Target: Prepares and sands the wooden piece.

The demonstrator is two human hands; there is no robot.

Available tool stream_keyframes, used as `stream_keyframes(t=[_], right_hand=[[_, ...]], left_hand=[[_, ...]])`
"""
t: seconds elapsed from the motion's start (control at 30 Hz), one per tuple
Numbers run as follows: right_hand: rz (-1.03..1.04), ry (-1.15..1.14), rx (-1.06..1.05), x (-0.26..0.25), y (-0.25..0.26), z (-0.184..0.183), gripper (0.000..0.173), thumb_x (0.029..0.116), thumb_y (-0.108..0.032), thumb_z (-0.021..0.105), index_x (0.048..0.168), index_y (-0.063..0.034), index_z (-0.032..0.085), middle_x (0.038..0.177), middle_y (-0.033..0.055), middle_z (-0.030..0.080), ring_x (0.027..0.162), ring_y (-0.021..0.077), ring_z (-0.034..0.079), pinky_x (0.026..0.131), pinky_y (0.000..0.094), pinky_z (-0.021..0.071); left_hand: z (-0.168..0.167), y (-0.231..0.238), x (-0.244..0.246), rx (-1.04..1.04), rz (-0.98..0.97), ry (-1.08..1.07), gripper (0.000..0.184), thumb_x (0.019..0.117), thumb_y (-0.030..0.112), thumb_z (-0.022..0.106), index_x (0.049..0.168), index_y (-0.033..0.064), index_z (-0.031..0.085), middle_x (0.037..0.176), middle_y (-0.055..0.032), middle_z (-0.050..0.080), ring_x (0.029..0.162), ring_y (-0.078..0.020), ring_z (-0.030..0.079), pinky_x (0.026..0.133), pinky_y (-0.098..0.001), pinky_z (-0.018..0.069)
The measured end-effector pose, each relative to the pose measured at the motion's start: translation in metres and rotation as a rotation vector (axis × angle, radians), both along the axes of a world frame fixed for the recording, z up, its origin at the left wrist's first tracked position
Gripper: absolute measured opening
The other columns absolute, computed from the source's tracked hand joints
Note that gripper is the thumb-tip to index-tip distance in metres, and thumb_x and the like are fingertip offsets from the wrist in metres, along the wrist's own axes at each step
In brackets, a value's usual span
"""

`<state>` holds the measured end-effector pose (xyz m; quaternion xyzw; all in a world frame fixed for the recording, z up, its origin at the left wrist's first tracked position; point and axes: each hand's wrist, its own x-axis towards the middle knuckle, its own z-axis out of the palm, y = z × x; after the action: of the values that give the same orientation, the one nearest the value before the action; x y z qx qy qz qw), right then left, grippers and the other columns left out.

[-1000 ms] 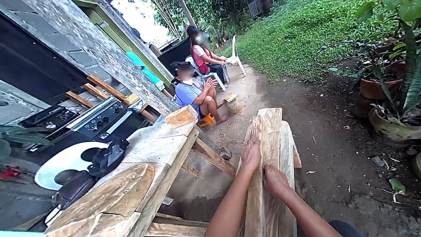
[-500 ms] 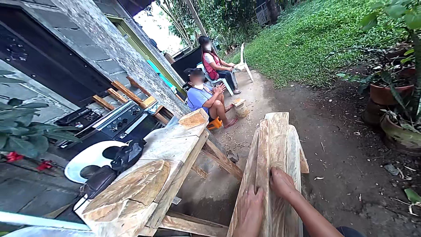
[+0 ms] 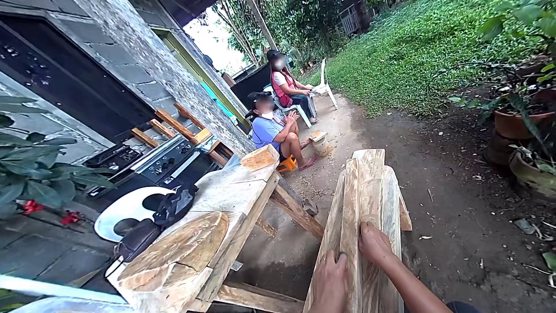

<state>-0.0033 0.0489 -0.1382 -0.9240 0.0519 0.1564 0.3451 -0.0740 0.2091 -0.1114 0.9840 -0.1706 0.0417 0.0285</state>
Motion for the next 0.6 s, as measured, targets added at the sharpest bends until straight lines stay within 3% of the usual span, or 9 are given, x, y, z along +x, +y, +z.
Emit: stream_keyframes(t=[0.2,0.37,0.6], right_hand=[[-0.008,0.006,0.008,0.000,0.000,-0.002,0.040,0.1012,-0.016,0.054,0.137,-0.0004,0.054,0.138,0.0203,0.059,0.121,0.0352,0.065,0.096,0.0505,0.0541],[-0.010,0.009,-0.007,-0.001,0.001,-0.001,0.038,0.1016,-0.015,0.053,0.137,-0.0010,0.054,0.138,0.0196,0.059,0.121,0.0344,0.065,0.096,0.0502,0.0541],[-0.001,0.019,0.017,0.000,-0.002,0.000,0.038,0.1029,-0.016,0.051,0.138,-0.0021,0.054,0.139,0.0190,0.058,0.121,0.0342,0.065,0.097,0.0501,0.0542]], left_hand=[[0.020,-0.047,0.081,0.090,0.066,0.185,0.033,0.1059,0.017,0.046,0.132,0.0151,0.067,0.133,-0.0202,0.061,0.119,-0.0373,0.063,0.094,-0.0517,0.0542],[0.030,-0.095,0.158,0.085,0.143,0.221,0.044,0.1055,0.014,0.044,0.147,0.0193,0.056,0.145,-0.0206,0.055,0.125,-0.0390,0.060,0.099,-0.0556,0.0516],[0.032,-0.129,0.220,0.111,0.161,0.200,0.046,0.1038,0.013,0.046,0.148,0.0229,0.055,0.147,-0.0192,0.054,0.128,-0.0381,0.059,0.098,-0.0558,0.0518]])
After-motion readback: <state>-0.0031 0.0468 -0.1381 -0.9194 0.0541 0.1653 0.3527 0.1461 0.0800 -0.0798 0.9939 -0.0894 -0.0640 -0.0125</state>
